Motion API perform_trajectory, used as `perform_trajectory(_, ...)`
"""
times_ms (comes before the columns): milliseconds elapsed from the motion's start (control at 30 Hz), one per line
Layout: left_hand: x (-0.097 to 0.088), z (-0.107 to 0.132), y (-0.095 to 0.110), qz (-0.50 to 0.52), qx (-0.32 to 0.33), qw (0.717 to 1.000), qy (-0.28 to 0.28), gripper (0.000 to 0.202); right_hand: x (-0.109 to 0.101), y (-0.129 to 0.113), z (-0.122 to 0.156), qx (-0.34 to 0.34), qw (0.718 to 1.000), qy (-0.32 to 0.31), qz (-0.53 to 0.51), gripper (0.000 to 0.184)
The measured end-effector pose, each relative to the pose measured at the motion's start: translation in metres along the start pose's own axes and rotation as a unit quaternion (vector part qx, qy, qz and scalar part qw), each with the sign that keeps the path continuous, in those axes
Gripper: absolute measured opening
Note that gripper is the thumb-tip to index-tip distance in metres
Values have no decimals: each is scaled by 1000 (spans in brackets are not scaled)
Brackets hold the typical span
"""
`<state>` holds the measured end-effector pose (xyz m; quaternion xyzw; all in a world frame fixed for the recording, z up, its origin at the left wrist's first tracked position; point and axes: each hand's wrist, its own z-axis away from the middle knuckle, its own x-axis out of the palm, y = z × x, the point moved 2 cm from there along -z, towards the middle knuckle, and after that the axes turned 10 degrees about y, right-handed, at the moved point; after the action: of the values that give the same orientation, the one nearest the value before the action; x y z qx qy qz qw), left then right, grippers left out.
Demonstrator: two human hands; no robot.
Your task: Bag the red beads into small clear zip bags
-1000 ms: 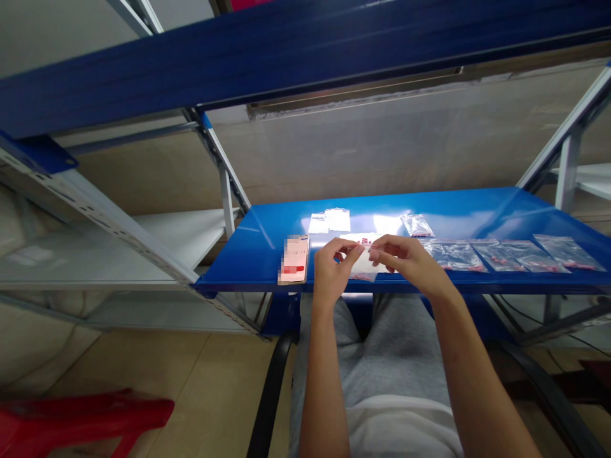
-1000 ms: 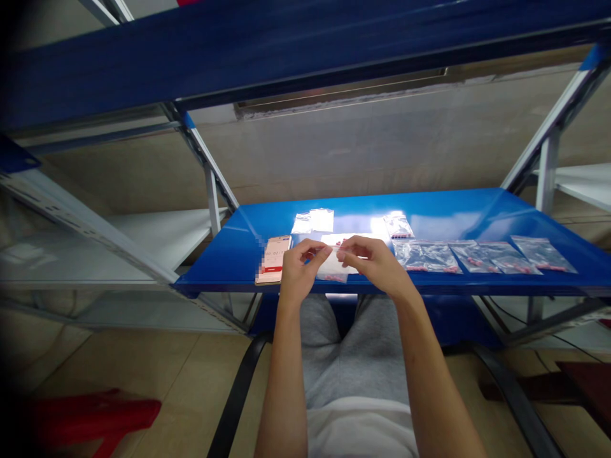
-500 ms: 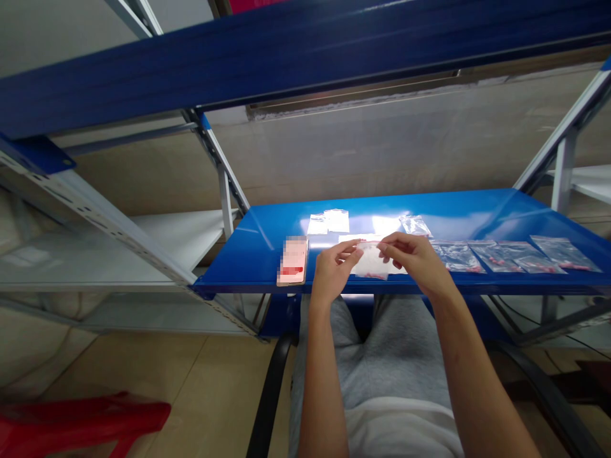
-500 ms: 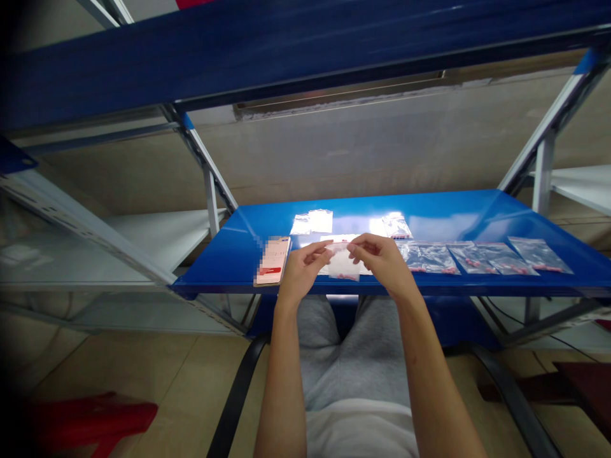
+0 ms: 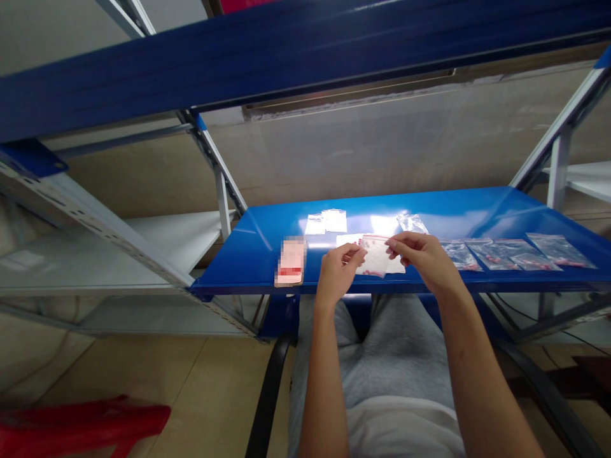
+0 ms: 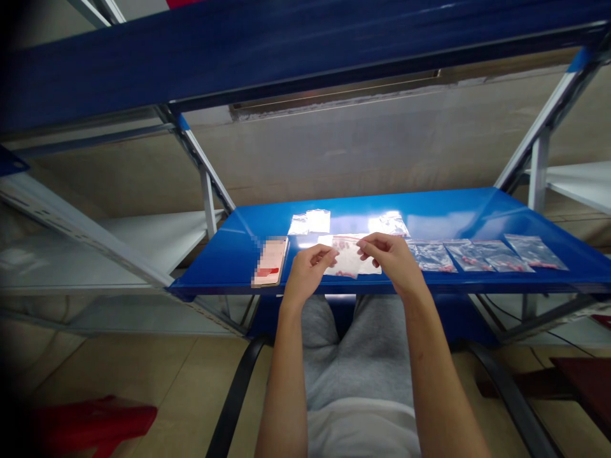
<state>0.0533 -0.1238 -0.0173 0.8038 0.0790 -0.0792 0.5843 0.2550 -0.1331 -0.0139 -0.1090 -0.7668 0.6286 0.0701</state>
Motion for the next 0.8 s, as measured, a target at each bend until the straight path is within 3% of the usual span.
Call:
perform_trajectory(200,2,3,-7,-33,-30,997,-65,23,2,-1,0,-4,999,41,-31,29)
perform_trajectory(333,1,2,-9,-34,-24,998,-55,14,3,1,0,9,997,47,-54,34)
perform_trajectory(567,-4,-2,-13,1,-29,1000,2,12,4,11,-1,69,997,-13,9,68)
perform_trajectory(800,-9,-3,-15,62,-43,996,36,13,16,6,5,61,987,-144,45,40)
